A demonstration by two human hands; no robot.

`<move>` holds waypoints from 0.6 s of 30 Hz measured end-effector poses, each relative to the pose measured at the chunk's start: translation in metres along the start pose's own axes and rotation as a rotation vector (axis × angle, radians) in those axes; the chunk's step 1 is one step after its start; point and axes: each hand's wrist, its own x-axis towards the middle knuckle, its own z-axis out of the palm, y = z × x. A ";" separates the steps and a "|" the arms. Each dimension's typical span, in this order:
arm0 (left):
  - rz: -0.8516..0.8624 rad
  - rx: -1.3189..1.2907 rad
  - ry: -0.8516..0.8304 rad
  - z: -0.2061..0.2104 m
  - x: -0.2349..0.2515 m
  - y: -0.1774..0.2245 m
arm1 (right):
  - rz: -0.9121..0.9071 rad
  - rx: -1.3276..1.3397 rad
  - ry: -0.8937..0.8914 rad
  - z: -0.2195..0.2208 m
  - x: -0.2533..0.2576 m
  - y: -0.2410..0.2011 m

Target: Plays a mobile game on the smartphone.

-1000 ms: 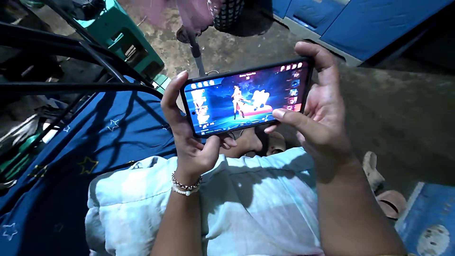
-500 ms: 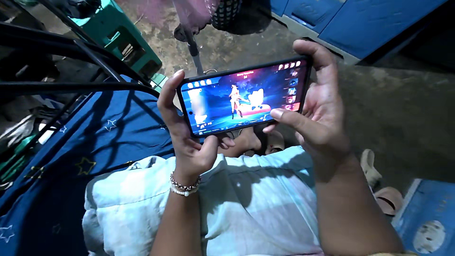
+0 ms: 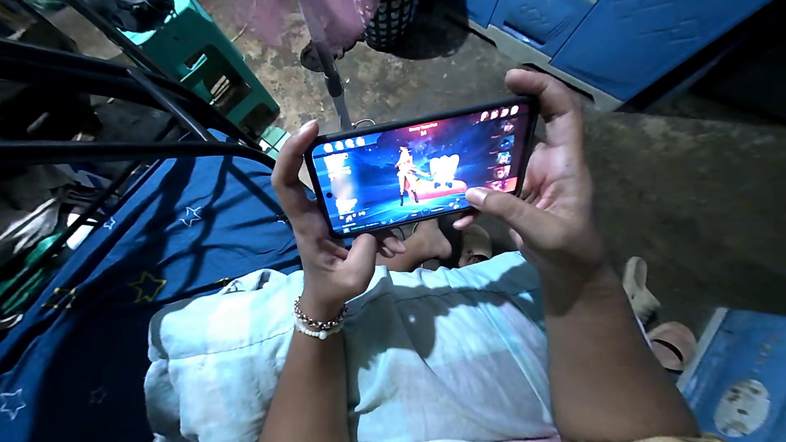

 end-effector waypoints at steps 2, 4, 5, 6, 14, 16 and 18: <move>0.003 0.008 -0.001 0.000 0.000 0.000 | -0.011 -0.015 -0.001 0.000 0.000 0.000; 0.006 0.009 -0.002 -0.001 0.000 0.000 | -0.021 -0.029 -0.005 0.000 0.000 0.000; 0.005 0.007 -0.001 -0.001 0.000 0.000 | -0.022 -0.024 0.000 0.000 0.000 0.001; 0.004 0.004 -0.001 -0.001 0.000 0.000 | -0.020 -0.024 -0.001 0.000 0.000 0.000; 0.015 0.027 0.004 -0.001 0.001 0.000 | -0.035 -0.055 -0.014 0.000 0.000 0.000; 0.022 0.042 0.009 -0.001 0.001 0.000 | -0.041 -0.054 -0.008 0.000 0.000 0.000; 0.020 0.042 0.006 -0.001 0.001 0.000 | -0.034 -0.045 -0.007 0.000 0.000 0.000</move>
